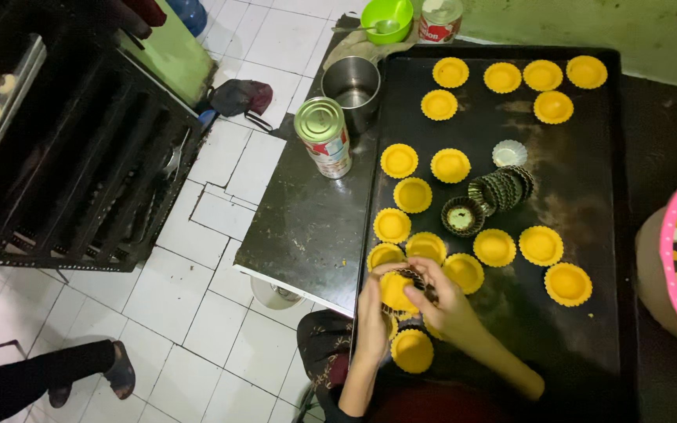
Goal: The person prepares tarts by hand by placing yellow dough into small tart molds and pressing it into shape.
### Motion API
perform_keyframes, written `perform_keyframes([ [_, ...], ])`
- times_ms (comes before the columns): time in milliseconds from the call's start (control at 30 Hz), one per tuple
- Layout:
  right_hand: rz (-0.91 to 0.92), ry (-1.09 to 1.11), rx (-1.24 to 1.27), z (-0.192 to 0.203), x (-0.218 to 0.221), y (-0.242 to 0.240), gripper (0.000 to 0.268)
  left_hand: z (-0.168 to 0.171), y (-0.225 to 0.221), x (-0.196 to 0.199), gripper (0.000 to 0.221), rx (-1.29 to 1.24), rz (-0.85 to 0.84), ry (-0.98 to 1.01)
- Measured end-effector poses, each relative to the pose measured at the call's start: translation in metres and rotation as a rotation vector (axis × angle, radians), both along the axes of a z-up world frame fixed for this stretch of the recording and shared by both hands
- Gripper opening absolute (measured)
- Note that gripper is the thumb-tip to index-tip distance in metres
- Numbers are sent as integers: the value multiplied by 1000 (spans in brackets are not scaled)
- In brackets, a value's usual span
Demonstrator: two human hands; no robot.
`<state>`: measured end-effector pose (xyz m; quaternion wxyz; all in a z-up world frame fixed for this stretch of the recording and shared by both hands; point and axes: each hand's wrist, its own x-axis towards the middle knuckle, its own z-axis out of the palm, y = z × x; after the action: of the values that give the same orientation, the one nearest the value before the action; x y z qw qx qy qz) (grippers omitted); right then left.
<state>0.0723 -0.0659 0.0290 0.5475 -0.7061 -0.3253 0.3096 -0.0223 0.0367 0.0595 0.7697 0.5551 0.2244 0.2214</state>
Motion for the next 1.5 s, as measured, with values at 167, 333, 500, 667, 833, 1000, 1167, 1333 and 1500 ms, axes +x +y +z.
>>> perform_keyframes([
  [167, -43, 20, -40, 2, 3, -2, 42, 4, 2, 4, 42, 28, 10, 99],
  [333, -70, 130, 26, -3, 2, -5, 35, -5, -1, 6, 32, 112, 17, 203],
  [500, -59, 104, -122, 0, -1, -7, 43, -4, -3, 5, 54, 200, 28, 116],
  [667, 37, -295, 12, -7, 7, -5, 25, -4, -6, 2, 51, 208, 3, 101],
  [833, -37, -277, -82, -7, 10, -6, 30, 4, -7, -2, 37, 165, -29, 206],
  [1000, -106, -283, -105, 13, 4, -8, 35, 1, -4, -6, 31, 567, 35, 433],
  [1167, 37, -349, -143, 9, 10, -12, 23, -18, -8, -10, 22, 814, 28, 430],
  [1333, 66, -376, -166, -11, 15, -9, 19, -2, -11, -8, 16, 953, 20, 520],
  [1500, -92, -324, -261, -3, 9, -6, 24, 12, -5, -10, 43, 525, -21, 447],
])
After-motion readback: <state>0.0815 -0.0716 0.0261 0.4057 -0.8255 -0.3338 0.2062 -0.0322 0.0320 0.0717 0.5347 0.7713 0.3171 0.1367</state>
